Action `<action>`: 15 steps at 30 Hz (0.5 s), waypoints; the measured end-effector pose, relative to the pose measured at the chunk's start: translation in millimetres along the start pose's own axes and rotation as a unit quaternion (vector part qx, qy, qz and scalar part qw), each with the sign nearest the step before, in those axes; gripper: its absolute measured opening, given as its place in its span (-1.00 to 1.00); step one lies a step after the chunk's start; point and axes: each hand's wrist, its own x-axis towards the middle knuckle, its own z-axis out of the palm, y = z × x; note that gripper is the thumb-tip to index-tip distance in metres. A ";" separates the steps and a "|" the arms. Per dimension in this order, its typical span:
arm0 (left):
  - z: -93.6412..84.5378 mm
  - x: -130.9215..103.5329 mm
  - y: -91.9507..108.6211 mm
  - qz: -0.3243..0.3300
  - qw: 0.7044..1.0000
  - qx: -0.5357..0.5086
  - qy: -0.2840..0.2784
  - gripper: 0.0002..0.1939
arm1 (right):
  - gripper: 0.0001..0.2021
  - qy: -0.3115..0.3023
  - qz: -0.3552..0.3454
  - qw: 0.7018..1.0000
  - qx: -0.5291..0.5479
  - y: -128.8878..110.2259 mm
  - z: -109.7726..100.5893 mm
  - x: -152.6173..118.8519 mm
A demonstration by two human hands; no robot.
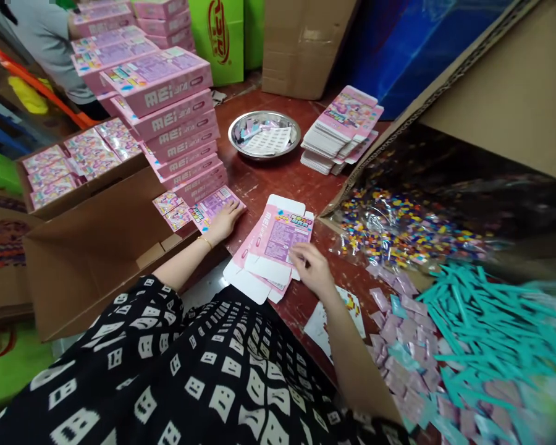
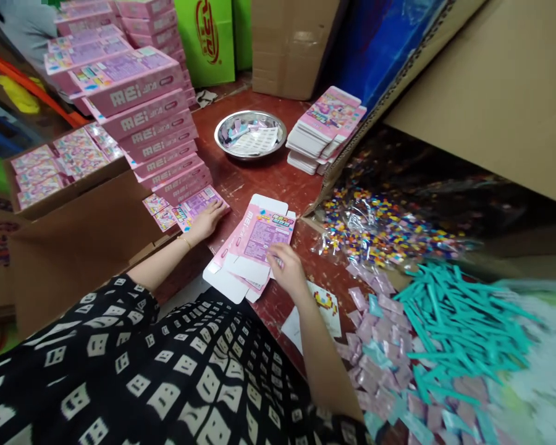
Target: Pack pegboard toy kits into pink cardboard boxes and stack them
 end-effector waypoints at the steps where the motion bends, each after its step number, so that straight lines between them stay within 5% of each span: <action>1: 4.8 -2.7 10.9 -0.002 1.000 -0.015 0.020 -0.51 | -0.81 0.001 0.008 1.000 -0.012 6.6 -0.7 18.2; 3: 19.2 -15.9 38.5 0.009 0.999 -0.034 0.035 -0.44 | -0.77 -0.016 0.053 0.997 -0.056 19.5 -1.5 56.8; 8: 50.0 -56.0 89.6 0.036 0.999 0.011 -0.027 -0.11 | -0.49 -0.145 0.197 0.957 -0.153 37.8 -7.2 125.4; 12: 38.0 -55.1 102.7 0.028 1.000 -0.004 0.002 0.02 | -0.76 -0.133 0.196 0.963 -0.129 14.6 -30.1 131.1; 15: 12.2 -42.7 118.1 0.042 0.991 -0.096 0.079 0.23 | -0.82 -0.032 0.074 0.997 -0.011 -33.9 -54.3 114.2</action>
